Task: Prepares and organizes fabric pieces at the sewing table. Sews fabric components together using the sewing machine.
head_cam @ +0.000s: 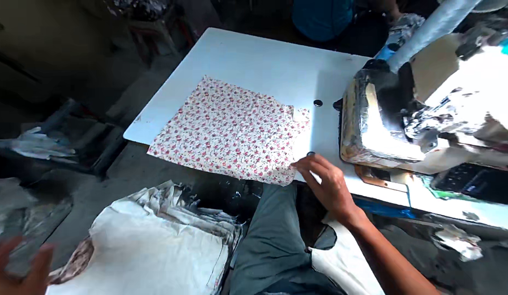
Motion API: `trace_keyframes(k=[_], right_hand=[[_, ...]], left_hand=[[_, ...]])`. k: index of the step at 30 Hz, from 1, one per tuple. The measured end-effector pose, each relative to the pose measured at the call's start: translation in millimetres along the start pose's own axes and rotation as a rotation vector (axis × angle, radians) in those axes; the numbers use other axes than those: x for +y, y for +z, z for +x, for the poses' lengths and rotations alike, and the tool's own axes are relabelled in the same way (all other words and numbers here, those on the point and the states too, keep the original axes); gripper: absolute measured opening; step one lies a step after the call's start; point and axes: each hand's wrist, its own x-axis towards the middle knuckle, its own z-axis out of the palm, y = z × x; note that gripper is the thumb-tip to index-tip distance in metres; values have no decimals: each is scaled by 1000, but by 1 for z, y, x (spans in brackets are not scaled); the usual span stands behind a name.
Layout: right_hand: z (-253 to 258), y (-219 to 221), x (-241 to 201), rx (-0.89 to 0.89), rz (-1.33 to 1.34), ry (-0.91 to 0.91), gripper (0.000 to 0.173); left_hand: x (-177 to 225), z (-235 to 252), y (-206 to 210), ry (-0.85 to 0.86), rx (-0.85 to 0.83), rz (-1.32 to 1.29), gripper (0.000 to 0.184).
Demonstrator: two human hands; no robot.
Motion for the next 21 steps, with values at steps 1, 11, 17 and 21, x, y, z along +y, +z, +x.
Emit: trace_keyframes(k=[1, 11, 17, 21], right_hand=[[12, 0, 6, 35, -25, 7, 16], [108, 25, 74, 81, -239, 298, 25], [124, 17, 74, 81, -323, 418, 32], [77, 1, 22, -79, -216, 134, 24]], left_hand=[[24, 16, 9, 105, -11, -71, 60], [298, 63, 122, 761, -279, -404, 35], [344, 85, 193, 913, -388, -86, 59], [359, 101, 212, 871, -389, 3, 65]])
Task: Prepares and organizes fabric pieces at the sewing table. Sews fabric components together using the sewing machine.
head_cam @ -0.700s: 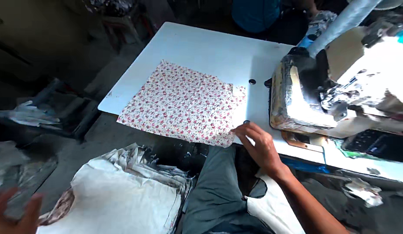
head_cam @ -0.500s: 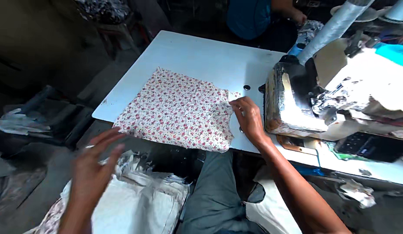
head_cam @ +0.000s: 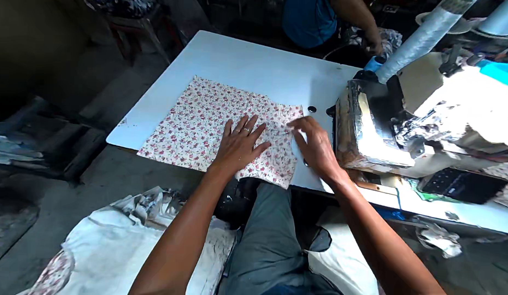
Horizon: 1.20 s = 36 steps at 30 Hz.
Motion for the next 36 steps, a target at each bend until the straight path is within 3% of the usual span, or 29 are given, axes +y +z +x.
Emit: trace_keyframes(k=[2, 4, 7, 12, 16, 25, 32, 36], right_hand=[[-31, -3, -6, -59, 64, -137, 21], [-64, -2, -7, -114, 61, -225, 30], [-93, 6, -8, -159, -48, -268, 35], [-85, 19, -7, 7, 0, -280, 21], [-73, 17, -5, 3, 115, -201, 11], [-61, 4, -11, -68, 217, 29, 14], [-55, 17, -14, 106, 23, -159, 11], [-60, 24, -11, 114, 10, -147, 13]], left_hand=[[-2, 3, 0, -8, -4, -17, 66], [-3, 4, -3, -8, -14, -80, 63], [-4, 0, -11, -4, 78, -286, 47], [14, -18, -34, 30, 266, -432, 32], [19, -37, -47, 63, 288, -434, 28], [35, -38, -35, 184, -41, -453, 28], [46, -15, -35, 116, -254, -386, 23], [45, -12, -39, 89, -308, -414, 26]])
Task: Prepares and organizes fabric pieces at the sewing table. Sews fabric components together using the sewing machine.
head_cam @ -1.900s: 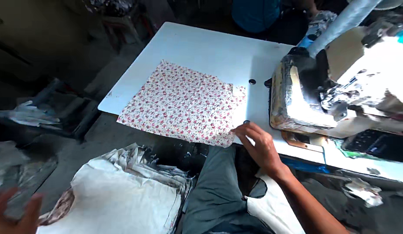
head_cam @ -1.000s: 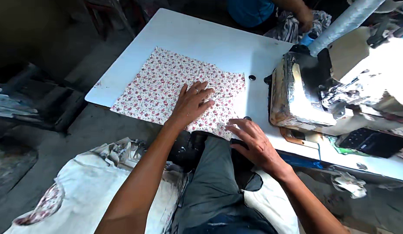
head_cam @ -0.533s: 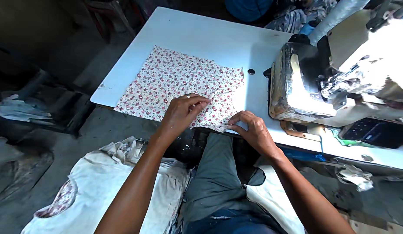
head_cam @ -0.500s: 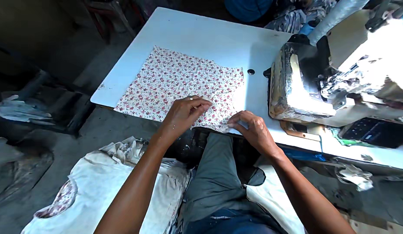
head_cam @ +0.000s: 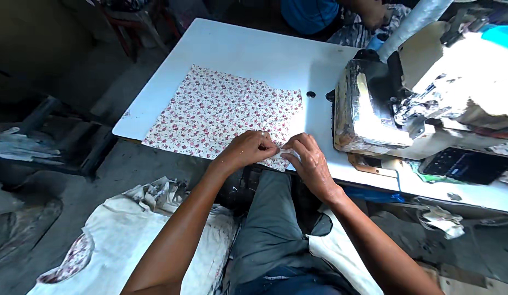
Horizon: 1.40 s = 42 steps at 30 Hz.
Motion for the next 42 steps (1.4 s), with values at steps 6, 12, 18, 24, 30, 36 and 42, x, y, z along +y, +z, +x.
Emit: trace_keyframes(k=[6, 12, 18, 24, 30, 36, 42], right_hand=[[-5, 1, 2, 24, -21, 38, 31], [-10, 8, 11, -32, 56, 6, 26], [-15, 12, 15, -65, 66, 35, 24], [-15, 13, 15, -50, 62, 52, 25], [-14, 13, 14, -47, 46, 53, 25], [-15, 14, 16, -53, 87, 65, 25], [-32, -15, 1, 47, 350, 162, 24]], left_hand=[[-11, 8, 0, -157, 355, -34, 31], [-20, 25, -28, -240, 453, -14, 40], [-24, 61, -24, -83, 121, 233, 45], [-59, 67, -64, -354, 676, -24, 43], [-101, 33, -80, -645, 643, -462, 47], [-112, -1, -93, -486, 957, -711, 39], [-98, -44, -153, -267, 1054, -213, 55]])
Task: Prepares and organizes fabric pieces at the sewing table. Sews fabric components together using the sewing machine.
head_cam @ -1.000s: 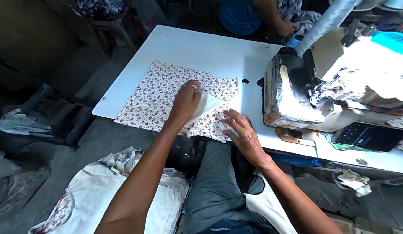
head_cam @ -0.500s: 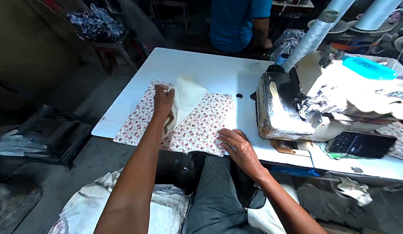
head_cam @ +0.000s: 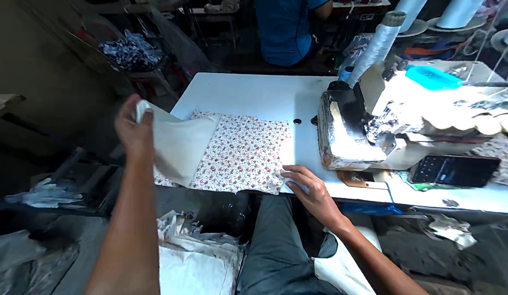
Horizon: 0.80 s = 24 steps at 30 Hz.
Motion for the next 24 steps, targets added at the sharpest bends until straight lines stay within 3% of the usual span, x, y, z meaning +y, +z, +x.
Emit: trace_keyframes(k=[2, 5, 8, 11, 13, 15, 17, 20, 21, 24], right_hand=[[-18, -12, -12, 23, 124, 37, 25], [-46, -23, -35, 3, 458, 272, 29], [-66, -24, -49, -60, 841, 510, 49], [-82, -22, -46, -35, 1202, 665, 75], [-90, -27, -46, 87, 1208, 747, 55], [-96, -37, -44, 189, 1039, 783, 31], [-103, -50, -40, 171, 804, 702, 20], [-106, -73, -40, 80, 497, 517, 22], [-103, -80, -42, 70, 432, 448, 22], [-88, -99, -51, 102, 304, 186, 17]], left_hand=[[26, 2, -16, 184, -52, 98, 56], [74, -25, -8, 403, -153, 327, 52], [123, -101, 29, 567, -377, 470, 46], [110, -204, 72, 758, -704, 395, 37], [107, -274, 93, 767, -1028, 217, 29], [113, -311, 103, 717, -1271, 73, 26], [122, -312, 111, 590, -1178, -104, 27], [140, -285, 132, 285, -807, -364, 33], [146, -276, 141, 236, -753, -427, 38], [150, -262, 169, 238, -880, -537, 63]])
